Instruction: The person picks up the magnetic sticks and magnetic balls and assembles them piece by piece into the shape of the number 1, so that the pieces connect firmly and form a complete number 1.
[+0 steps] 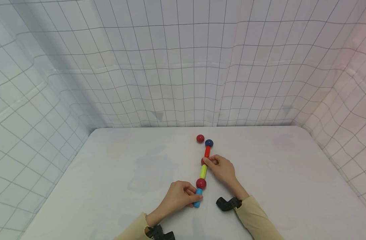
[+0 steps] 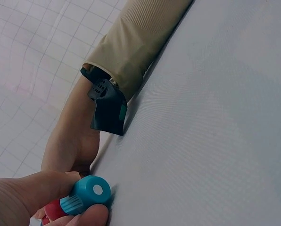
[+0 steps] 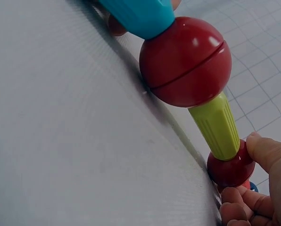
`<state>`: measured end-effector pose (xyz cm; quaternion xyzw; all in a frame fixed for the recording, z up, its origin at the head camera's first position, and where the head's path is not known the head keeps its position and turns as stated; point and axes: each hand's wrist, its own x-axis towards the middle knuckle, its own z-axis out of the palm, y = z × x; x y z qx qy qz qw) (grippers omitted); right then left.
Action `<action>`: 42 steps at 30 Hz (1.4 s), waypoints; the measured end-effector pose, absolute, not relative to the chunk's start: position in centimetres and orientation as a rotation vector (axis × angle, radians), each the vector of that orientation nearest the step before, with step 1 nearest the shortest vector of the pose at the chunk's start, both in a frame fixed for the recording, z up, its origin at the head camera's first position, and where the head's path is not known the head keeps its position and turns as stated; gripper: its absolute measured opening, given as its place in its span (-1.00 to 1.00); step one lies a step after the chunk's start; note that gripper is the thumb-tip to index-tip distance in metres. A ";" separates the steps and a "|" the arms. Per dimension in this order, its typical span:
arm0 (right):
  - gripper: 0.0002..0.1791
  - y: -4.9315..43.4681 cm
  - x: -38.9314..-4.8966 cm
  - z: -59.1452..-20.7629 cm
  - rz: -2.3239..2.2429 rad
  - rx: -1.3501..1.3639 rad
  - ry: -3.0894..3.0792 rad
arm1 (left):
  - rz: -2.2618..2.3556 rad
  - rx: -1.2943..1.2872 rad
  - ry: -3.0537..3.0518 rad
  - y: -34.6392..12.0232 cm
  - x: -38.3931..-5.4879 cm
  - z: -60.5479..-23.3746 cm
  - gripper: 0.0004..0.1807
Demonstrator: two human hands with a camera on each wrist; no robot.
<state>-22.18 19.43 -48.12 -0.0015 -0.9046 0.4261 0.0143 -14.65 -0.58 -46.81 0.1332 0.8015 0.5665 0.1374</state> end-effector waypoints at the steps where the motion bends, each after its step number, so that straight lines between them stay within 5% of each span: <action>1: -0.50 19.4 -22.2 -48.1 1.327 -0.005 -2.817 | 1.638 0.385 2.320 -0.6 -14.6 -46.8 -0.80; 42: -0.49 19.5 -22.3 -48.3 1.334 -0.011 -2.808 | 1.635 0.378 2.269 -0.7 -14.8 -46.8 -0.75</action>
